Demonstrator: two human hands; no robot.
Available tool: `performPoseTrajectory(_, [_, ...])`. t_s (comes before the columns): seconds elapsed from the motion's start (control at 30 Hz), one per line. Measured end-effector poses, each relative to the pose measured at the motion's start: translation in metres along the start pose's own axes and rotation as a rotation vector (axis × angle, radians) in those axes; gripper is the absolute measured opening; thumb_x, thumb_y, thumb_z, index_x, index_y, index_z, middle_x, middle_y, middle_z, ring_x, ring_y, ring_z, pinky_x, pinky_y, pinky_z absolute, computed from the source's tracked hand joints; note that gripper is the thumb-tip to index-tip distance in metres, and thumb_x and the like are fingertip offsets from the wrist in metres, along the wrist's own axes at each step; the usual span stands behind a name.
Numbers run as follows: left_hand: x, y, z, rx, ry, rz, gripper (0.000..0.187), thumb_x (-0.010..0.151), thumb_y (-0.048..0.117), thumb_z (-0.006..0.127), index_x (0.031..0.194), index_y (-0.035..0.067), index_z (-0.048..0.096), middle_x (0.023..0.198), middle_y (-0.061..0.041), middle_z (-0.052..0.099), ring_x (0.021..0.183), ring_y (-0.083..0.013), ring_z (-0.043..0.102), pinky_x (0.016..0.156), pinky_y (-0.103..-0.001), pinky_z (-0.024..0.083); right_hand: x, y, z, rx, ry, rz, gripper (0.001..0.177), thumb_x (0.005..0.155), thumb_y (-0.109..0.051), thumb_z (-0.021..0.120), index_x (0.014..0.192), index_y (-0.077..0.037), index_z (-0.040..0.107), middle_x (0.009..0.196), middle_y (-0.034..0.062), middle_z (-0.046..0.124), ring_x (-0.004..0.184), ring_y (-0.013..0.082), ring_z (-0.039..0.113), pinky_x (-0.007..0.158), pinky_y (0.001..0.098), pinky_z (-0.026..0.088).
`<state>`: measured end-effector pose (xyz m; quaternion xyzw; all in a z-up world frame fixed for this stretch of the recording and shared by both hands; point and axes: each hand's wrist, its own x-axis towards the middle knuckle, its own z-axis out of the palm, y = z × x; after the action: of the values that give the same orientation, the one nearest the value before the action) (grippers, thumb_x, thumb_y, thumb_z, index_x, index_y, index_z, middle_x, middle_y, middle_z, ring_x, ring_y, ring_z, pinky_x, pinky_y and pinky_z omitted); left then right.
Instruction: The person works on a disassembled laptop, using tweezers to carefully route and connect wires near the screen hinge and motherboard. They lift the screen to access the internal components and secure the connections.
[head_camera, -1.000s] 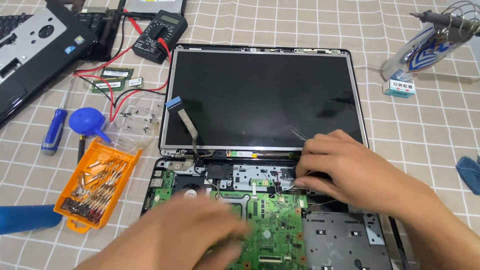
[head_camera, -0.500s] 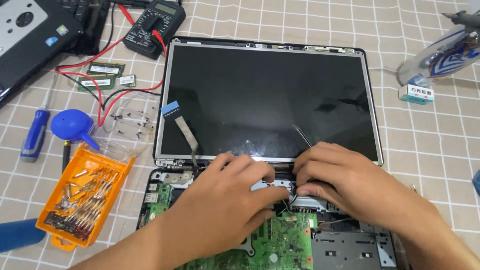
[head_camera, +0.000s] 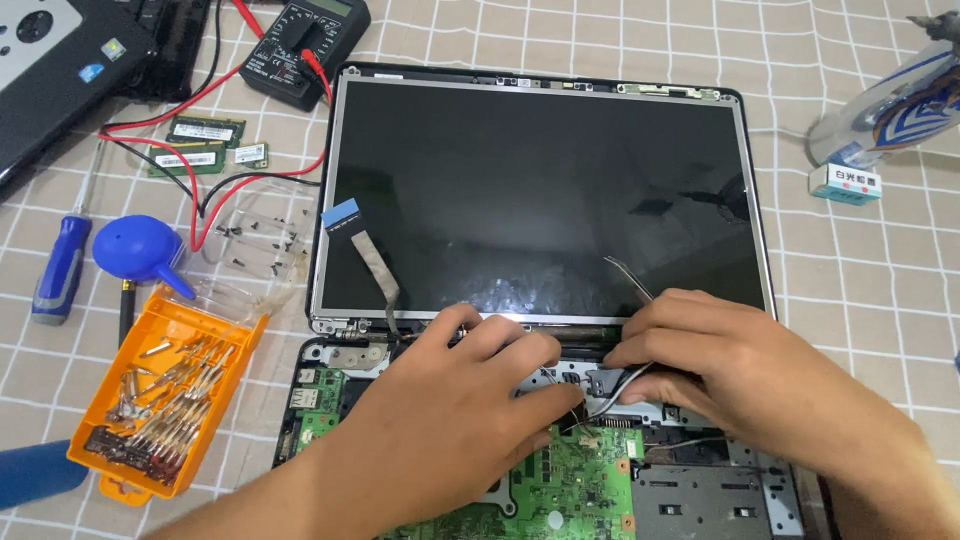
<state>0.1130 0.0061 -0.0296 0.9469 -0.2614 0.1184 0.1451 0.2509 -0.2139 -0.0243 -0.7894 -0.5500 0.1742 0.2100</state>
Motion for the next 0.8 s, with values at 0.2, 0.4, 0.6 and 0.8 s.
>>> performPoseTrajectory(0.2, [0.0029,0.0000,-0.0041,0.026,-0.027,0.018,0.030,0.081,0.032,0.072,0.107,0.019,0.064,0.108,-0.007,0.055,0.097,-0.0289,0.053,0.084,-0.047,0.040,-0.0057,0.0016,-0.0003,-0.029,-0.017,0.072,0.023,0.076,-0.030,0.074,0.098,-0.023,0.074,0.097,-0.0052,0.068,0.088,0.0154,0.065,0.075,0.0329,0.053])
performPoseTrajectory(0.4, [0.0035,-0.0020,-0.0019,-0.003,-0.059,0.017,0.031,0.081,0.033,0.072,0.106,0.019,0.062,0.109,-0.008,0.053,0.098,-0.0295,0.052,0.084,-0.047,0.040,-0.0041,-0.0018,0.0052,-0.047,0.154,-0.150,0.016,0.079,-0.021,0.072,0.093,-0.014,0.070,0.086,-0.0003,0.063,0.074,0.0189,0.059,0.067,0.0305,0.049])
performPoseTrajectory(0.6, [0.0030,-0.0037,-0.0039,-0.005,-0.076,0.035,0.029,0.083,0.034,0.070,0.106,0.017,0.063,0.109,-0.007,0.053,0.099,-0.0282,0.052,0.085,-0.046,0.040,-0.0044,-0.0009,0.0042,-0.004,0.103,-0.177,0.014,0.081,-0.022,0.070,0.093,-0.014,0.071,0.088,-0.0007,0.065,0.073,0.0188,0.060,0.067,0.0304,0.051])
performPoseTrajectory(0.8, [0.0034,-0.0041,-0.0040,-0.008,-0.074,0.043,0.035,0.081,0.033,0.073,0.110,0.017,0.061,0.110,-0.007,0.053,0.097,-0.0282,0.052,0.084,-0.047,0.040,-0.0056,0.0014,0.0037,0.004,0.062,-0.153,0.016,0.084,-0.022,0.067,0.097,-0.016,0.072,0.090,-0.0011,0.064,0.076,0.0180,0.061,0.068,0.0303,0.050])
